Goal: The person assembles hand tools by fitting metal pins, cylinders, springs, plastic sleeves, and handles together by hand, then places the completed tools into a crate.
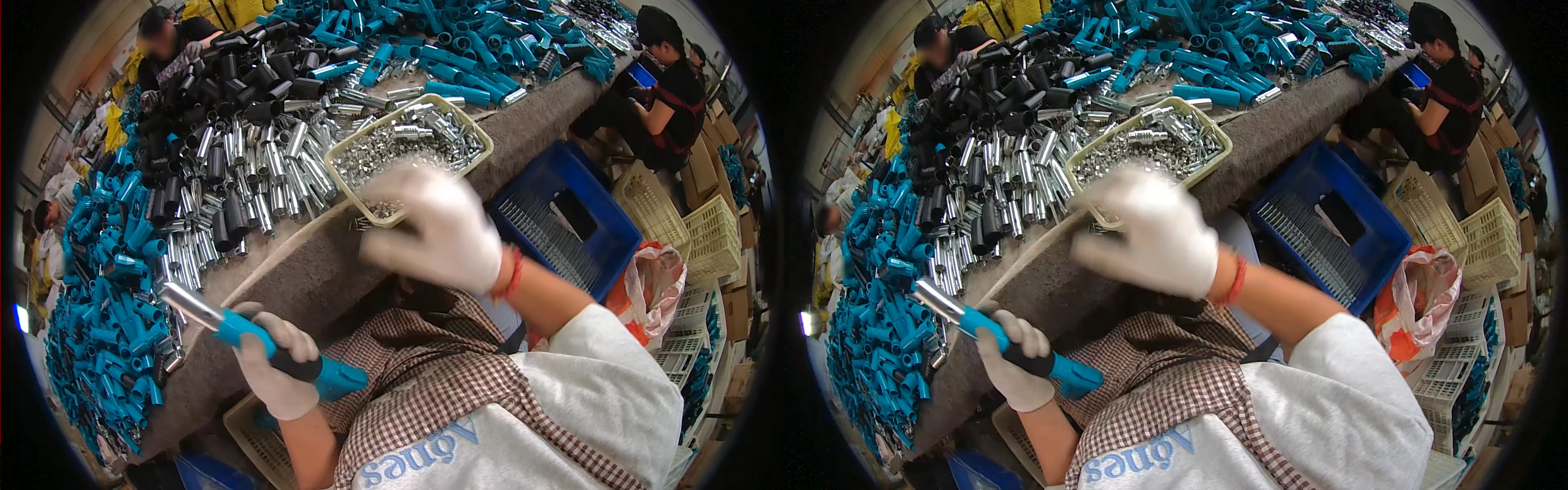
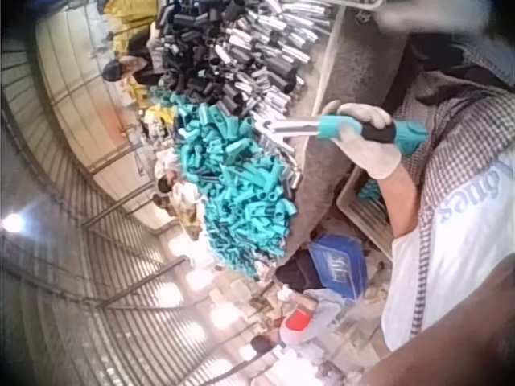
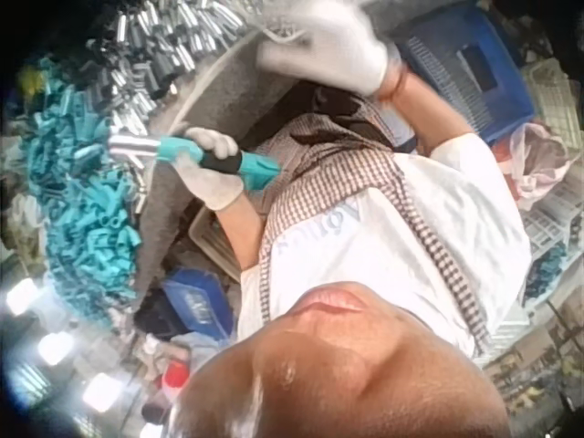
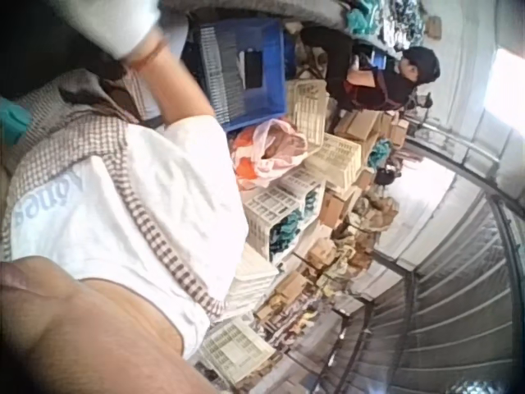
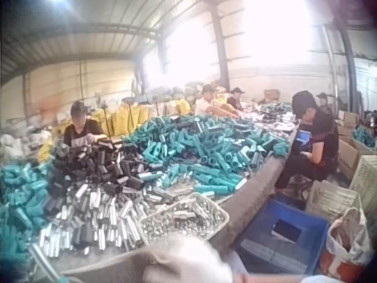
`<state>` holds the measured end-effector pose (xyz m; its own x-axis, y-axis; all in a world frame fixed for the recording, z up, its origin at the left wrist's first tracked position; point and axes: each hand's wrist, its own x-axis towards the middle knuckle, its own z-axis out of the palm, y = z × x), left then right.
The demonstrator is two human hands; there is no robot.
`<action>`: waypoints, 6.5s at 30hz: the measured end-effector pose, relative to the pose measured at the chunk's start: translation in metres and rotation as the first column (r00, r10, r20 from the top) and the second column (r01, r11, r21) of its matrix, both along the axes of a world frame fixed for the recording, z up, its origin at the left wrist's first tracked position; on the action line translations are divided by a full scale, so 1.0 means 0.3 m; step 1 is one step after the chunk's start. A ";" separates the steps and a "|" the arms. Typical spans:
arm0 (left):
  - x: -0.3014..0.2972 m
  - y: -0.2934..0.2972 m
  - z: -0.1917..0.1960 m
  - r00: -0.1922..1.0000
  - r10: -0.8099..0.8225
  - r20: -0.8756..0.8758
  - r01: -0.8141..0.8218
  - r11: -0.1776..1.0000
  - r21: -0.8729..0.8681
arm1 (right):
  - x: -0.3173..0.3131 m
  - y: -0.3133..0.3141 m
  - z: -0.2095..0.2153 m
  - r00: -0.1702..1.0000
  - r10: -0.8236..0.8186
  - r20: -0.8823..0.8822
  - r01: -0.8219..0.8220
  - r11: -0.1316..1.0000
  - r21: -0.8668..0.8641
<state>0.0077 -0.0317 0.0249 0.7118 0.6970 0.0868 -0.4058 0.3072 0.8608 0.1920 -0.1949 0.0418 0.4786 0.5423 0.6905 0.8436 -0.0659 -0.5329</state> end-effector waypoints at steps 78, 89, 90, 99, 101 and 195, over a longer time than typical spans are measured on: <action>-0.151 -0.008 -0.128 0.798 0.202 -0.568 0.556 0.115 0.823 | -0.062 -0.023 -0.118 0.811 0.513 -0.280 -0.578 0.634 -0.514; -0.150 -0.006 -0.109 0.676 0.179 -0.715 0.715 0.076 0.695 | -0.094 0.011 -0.127 0.774 0.625 -0.105 -0.505 0.508 -0.697; -0.151 -0.005 -0.108 0.662 0.159 -0.732 0.735 0.055 0.676 | -0.097 0.022 -0.128 0.729 0.684 0.034 -0.392 0.458 -0.798; -0.101 0.004 -0.130 0.749 0.206 -0.630 0.661 -0.303 0.686 | -0.118 -0.039 -0.294 0.483 0.281 -0.830 -0.856 0.351 -0.379; -0.130 0.028 -0.107 0.650 0.128 -0.749 0.760 -0.144 0.634 | -0.111 -0.001 -0.225 0.654 0.535 -0.534 -0.753 0.394 -0.528; 0.278 -0.584 0.084 0.768 -0.614 -0.179 0.640 0.744 0.194 | -0.410 -0.504 -0.233 0.826 -0.249 -0.506 0.260 0.964 -0.052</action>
